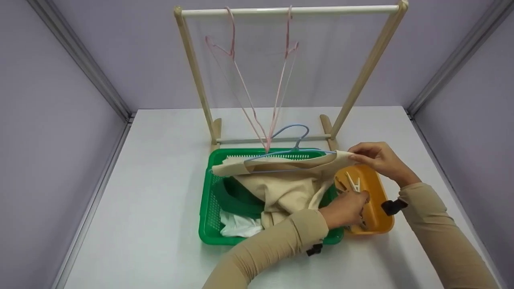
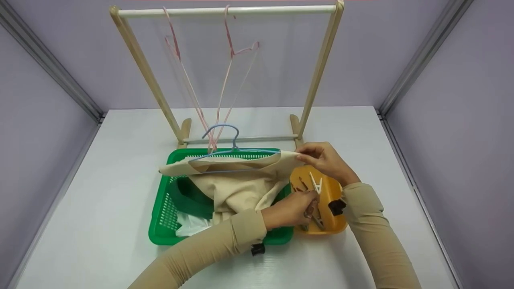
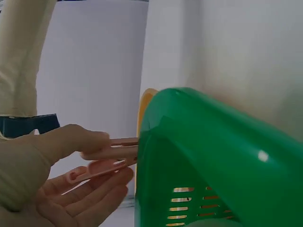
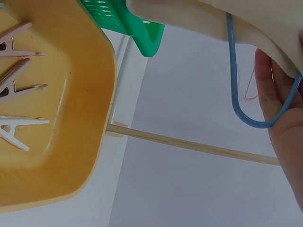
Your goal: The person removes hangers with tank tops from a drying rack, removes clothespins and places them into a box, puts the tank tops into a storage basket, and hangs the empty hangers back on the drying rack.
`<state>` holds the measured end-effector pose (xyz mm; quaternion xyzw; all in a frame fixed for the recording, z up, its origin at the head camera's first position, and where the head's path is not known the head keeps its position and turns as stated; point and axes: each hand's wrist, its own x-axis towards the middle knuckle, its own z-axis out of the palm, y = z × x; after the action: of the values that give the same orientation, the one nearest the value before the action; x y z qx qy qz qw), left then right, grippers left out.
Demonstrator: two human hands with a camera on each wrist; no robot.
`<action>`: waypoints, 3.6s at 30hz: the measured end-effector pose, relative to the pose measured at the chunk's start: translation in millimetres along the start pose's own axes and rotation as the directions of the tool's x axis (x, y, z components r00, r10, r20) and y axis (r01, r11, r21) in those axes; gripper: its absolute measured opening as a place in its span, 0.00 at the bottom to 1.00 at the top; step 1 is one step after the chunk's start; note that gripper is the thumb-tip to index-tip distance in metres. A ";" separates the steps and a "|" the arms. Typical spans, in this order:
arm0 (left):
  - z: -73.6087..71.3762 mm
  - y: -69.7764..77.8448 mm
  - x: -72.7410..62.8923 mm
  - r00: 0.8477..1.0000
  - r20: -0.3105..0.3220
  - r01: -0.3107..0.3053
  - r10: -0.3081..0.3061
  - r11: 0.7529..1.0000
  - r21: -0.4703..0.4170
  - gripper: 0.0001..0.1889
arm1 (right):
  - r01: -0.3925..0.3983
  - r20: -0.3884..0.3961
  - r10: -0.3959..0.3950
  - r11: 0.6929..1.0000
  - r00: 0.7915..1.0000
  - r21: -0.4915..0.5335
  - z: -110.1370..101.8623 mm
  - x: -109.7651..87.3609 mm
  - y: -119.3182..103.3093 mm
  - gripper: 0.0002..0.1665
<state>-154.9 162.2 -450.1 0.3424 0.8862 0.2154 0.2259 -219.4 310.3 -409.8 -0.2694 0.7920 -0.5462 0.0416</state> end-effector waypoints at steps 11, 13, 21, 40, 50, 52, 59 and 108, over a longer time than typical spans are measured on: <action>15.6 0.3 5.0 0.999 -0.031 0.002 0.011 0.916 0.401 0.12 | -0.022 -0.001 0.022 1.000 1.000 -0.006 0.5 -0.3 -0.2 0.08; 17.6 1.5 4.9 0.999 -0.042 0.012 0.009 0.885 0.466 0.11 | -0.027 -0.001 0.027 1.000 1.000 -0.012 0.4 -0.2 0.4 0.08; 25.3 3.3 6.0 0.998 -0.044 0.064 -0.048 0.842 0.536 0.06 | -0.029 -0.004 0.028 0.999 1.000 -0.044 1.3 -0.8 -0.4 0.08; 10.0 1.3 -6.4 0.999 0.039 -0.020 0.007 0.942 0.336 0.04 | -0.039 -0.010 0.038 0.998 0.999 -0.041 2.3 -3.1 1.3 0.08; -6.5 9.8 -38.7 0.985 -0.026 -0.152 0.170 0.929 0.337 0.08 | -0.038 -0.018 0.037 0.999 0.999 -0.013 3.7 -5.4 0.1 0.08; -10.9 12.1 -45.5 0.977 -0.029 -0.189 0.209 0.929 0.318 0.09 | -0.046 -0.026 0.046 0.999 0.999 -0.025 3.4 -5.4 -1.0 0.08; -27.4 7.8 -64.5 0.969 -0.067 -0.214 0.237 0.946 0.245 0.13 | -0.044 -0.031 0.044 0.999 0.999 -0.006 5.1 -5.8 -2.4 0.08; -114.8 -170.1 -197.2 0.435 -0.900 -0.185 -0.020 0.976 -0.111 0.07 | 0.070 -0.235 -0.092 0.993 0.968 -0.099 27.7 -28.7 -7.0 0.08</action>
<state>-173.6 -117.2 -399.0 0.1957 0.8276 0.4595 -0.2560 -182.3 298.7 -421.3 -0.2354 0.8033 -0.5399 -0.0887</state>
